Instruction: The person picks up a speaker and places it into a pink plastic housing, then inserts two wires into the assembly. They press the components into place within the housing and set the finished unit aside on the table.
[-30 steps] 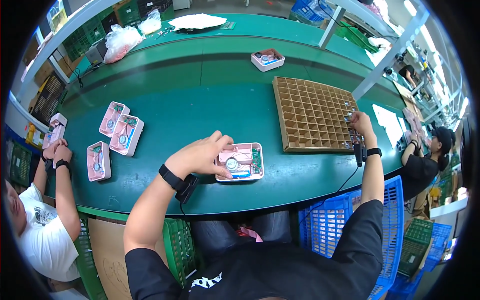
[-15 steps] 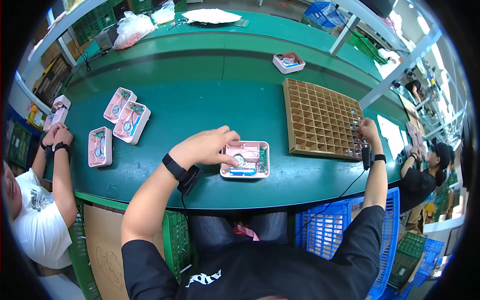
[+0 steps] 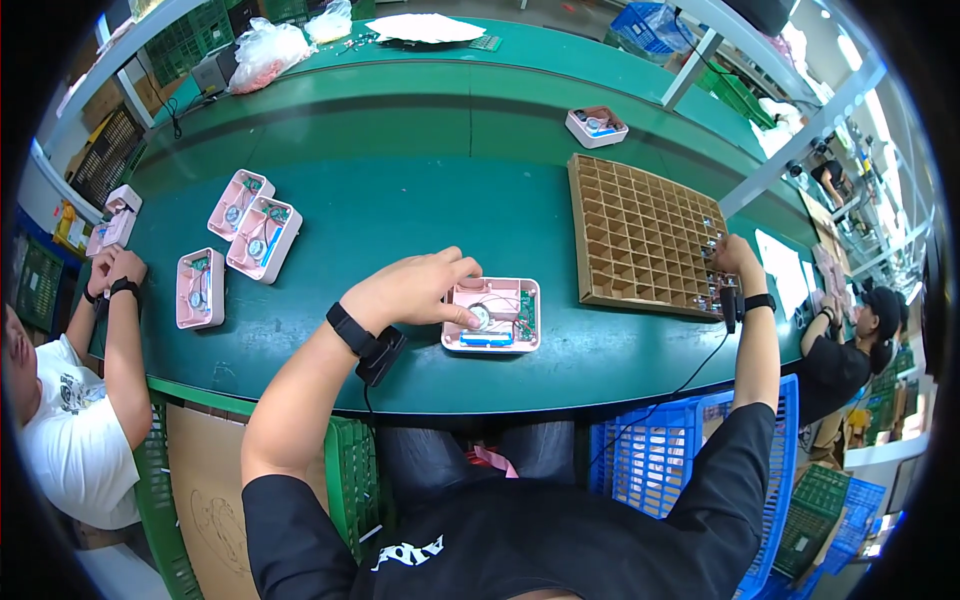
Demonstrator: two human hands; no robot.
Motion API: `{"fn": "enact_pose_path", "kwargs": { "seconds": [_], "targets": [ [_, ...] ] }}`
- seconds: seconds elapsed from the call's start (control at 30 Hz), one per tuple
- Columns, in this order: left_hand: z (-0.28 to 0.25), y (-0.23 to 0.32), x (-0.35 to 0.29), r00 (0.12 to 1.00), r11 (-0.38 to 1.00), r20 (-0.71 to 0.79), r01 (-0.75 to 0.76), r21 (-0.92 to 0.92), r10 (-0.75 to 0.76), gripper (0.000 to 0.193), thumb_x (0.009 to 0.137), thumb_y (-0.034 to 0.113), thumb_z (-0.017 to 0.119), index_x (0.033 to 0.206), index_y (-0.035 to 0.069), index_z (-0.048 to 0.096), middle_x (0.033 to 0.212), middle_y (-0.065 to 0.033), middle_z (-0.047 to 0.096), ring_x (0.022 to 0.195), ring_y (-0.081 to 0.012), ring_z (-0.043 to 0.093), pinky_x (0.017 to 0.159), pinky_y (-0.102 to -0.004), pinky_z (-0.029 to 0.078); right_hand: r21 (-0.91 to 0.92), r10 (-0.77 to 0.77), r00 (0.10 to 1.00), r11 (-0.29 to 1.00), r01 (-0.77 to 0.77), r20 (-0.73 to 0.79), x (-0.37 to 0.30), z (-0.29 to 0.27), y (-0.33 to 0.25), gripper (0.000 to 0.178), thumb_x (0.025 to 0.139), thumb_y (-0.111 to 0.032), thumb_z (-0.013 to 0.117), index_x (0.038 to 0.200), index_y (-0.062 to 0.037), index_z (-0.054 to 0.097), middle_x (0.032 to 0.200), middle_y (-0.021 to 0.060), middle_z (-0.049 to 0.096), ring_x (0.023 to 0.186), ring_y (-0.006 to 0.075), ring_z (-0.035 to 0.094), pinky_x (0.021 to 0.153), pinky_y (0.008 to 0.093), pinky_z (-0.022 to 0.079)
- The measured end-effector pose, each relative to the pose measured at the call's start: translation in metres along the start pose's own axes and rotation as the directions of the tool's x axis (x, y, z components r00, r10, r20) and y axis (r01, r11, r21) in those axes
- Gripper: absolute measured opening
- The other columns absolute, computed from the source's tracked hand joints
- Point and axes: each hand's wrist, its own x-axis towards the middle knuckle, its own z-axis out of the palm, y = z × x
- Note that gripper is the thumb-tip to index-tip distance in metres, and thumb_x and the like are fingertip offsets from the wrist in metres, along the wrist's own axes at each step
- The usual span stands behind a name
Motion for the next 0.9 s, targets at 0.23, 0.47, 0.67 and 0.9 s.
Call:
{"fn": "enact_pose_path", "kwargs": {
  "seconds": [0.23,0.47,0.67,0.9],
  "targets": [
    [0.004,-0.005,-0.003,1.000,1.000,-0.024,-0.005,0.011,0.005,0.069,0.084,0.056,0.081,0.129,0.007,0.062,0.116,-0.0158,0.062,0.108,-0.0367,0.066,0.090,-0.0468,0.054,-0.092,-0.078,0.996,0.993,0.075,-0.032,0.010,0.008,-0.006,0.014,0.079,-0.013,0.073,0.082,0.0009,0.072,0.082,0.0235,0.072,0.075,0.0375,0.072,0.070,0.0454,0.056],
    [0.005,-0.006,-0.003,0.999,0.999,-0.031,-0.041,-0.007,0.040,0.067,0.085,0.054,0.080,0.129,0.007,0.062,0.116,-0.0145,0.063,0.106,-0.0357,0.067,0.090,-0.0466,0.054,0.235,-0.078,0.991,0.967,0.103,-0.112,0.005,-0.031,-0.047,0.020,0.094,-0.018,0.072,0.084,-0.0007,0.069,0.076,0.0132,0.072,0.071,0.0248,0.070,0.067,0.0378,0.055],
    [0.008,-0.010,0.006,0.924,0.967,-0.292,-0.223,0.120,0.249,0.064,0.084,0.045,0.083,0.129,0.005,0.062,0.113,-0.0145,0.063,0.103,-0.0342,0.066,0.089,-0.0447,0.054,0.890,-0.221,0.972,0.424,0.166,-0.076,-0.038,-0.063,-0.159,0.020,0.111,-0.025,0.051,0.101,-0.0083,0.057,0.086,0.0005,0.061,0.074,0.0125,0.062,0.070,0.0262,0.052],
    [-0.002,0.035,0.013,0.734,0.925,-0.591,-0.375,0.059,0.335,0.048,0.082,0.020,0.084,0.121,0.003,0.063,0.105,-0.0134,0.063,0.098,-0.0303,0.066,0.086,-0.0406,0.055,0.861,-0.570,0.782,-0.236,-0.450,0.252,-0.140,-0.062,-0.350,0.018,0.109,-0.023,0.045,0.100,-0.0088,0.053,0.089,0.0092,0.064,0.075,0.0236,0.062,0.070,0.0339,0.053]
  ]
}}
